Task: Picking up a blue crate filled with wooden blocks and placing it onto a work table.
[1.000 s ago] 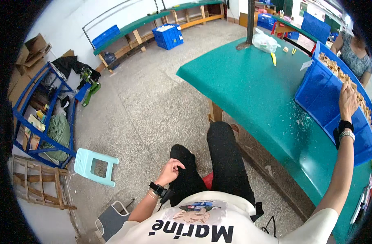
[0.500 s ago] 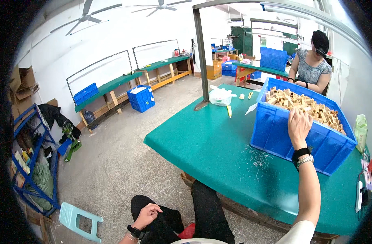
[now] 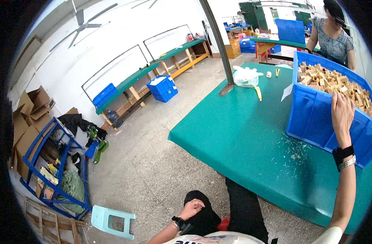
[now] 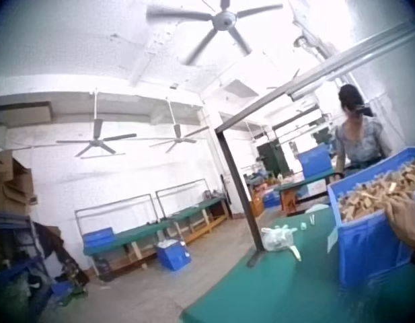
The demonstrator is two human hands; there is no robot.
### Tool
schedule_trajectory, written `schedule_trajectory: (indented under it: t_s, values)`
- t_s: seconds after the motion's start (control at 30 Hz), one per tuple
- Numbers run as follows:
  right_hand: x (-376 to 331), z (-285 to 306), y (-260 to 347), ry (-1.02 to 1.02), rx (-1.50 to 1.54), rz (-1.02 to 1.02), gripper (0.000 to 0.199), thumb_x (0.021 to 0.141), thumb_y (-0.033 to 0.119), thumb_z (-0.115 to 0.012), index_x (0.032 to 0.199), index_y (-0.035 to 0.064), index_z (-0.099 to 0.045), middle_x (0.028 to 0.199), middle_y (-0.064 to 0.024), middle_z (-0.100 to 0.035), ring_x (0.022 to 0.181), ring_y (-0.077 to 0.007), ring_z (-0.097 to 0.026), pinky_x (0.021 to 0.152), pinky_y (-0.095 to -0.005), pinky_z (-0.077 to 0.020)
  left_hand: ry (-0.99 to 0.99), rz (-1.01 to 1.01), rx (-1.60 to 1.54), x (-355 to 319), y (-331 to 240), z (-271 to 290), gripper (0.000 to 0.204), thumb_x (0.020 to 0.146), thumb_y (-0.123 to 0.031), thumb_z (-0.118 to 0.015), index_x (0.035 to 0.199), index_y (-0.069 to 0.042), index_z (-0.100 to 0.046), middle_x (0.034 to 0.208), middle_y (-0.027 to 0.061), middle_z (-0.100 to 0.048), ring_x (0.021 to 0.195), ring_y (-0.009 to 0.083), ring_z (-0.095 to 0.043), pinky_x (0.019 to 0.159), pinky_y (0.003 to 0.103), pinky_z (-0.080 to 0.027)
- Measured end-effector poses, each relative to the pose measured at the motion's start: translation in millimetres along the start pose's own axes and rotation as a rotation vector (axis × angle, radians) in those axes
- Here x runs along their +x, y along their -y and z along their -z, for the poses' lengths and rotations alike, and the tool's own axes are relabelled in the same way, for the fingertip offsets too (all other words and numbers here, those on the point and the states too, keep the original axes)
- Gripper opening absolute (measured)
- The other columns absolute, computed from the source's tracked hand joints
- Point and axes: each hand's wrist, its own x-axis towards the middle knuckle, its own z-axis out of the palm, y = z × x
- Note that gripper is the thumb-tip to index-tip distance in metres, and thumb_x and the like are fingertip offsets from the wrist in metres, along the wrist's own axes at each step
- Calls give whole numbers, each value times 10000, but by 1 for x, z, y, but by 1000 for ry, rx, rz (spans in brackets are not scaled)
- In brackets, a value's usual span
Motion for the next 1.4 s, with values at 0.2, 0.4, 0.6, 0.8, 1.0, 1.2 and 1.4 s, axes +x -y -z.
schedule_trajectory:
  t_s: [0.2, 0.4, 0.6, 0.8, 1.0, 1.2, 1.4]
  values:
    - [-17, 159, 120, 221, 1275, -185, 325, 945, 204, -407, 936, -52, -606, 954, -108, -632, 884, -178, -578, 839, -282, -418, -66, -135, 24, -21, 18, 7, 192, 759, 105, -520, 889, 5, -621, 1013, 47, -524, 881, 118, -545, 744, 228, -461]
    - [-89, 227, 220, 322, 1789, 1417, 188, 886, 139, -442, 849, 29, -590, 948, -113, -621, 780, -209, -599, 803, -339, -473, -169, -259, 7, -5, 5, -10, 136, 746, 76, -549, 820, -2, -634, 948, 72, -585, 801, 143, -600, 685, 240, -486]
    - [-84, 214, 248, 219, 1995, 1599, 166, 840, 62, -487, 884, -53, -597, 910, -169, -593, 785, -245, -583, 689, -332, -479, -209, -206, -124, -8, 14, -15, 123, 761, 80, -548, 825, 7, -623, 928, 67, -578, 804, 138, -593, 684, 226, -478]
    - [-42, 233, 179, -413, 2902, 511, 124, 894, 117, -484, 857, 70, -593, 638, -1, -585, 554, -94, -557, 564, -226, -436, -212, -181, -87, -5, 18, -11, 138, 755, 71, -561, 840, -5, -640, 908, 67, -592, 809, 137, -602, 699, 239, -498]
    - [-58, 214, 151, -1071, 2214, 410, 222, 928, 179, -386, 941, 52, -567, 625, -3, -544, 511, -96, -475, 558, -247, -381, -117, -68, -283, 11, 7, -15, 127, 784, 72, -528, 861, 16, -612, 879, 74, -601, 777, 130, -603, 714, 251, -502]
    - [-48, 207, 161, -1047, 2030, 405, 240, 942, 197, -323, 956, 70, -526, 636, -6, -491, 534, -102, -439, 565, -248, -356, -164, -155, -139, 8, 6, -17, 103, 778, 67, -558, 854, 29, -617, 1004, 62, -564, 863, 133, -585, 742, 246, -492]
    - [-53, 190, 156, -1079, 1921, 361, 176, 914, 189, -421, 919, 63, -543, 628, 5, -487, 539, -103, -455, 571, -230, -381, -128, -127, -106, -11, 14, -10, 117, 758, 70, -579, 829, -8, -629, 992, 61, -565, 850, 130, -580, 720, 236, -480]
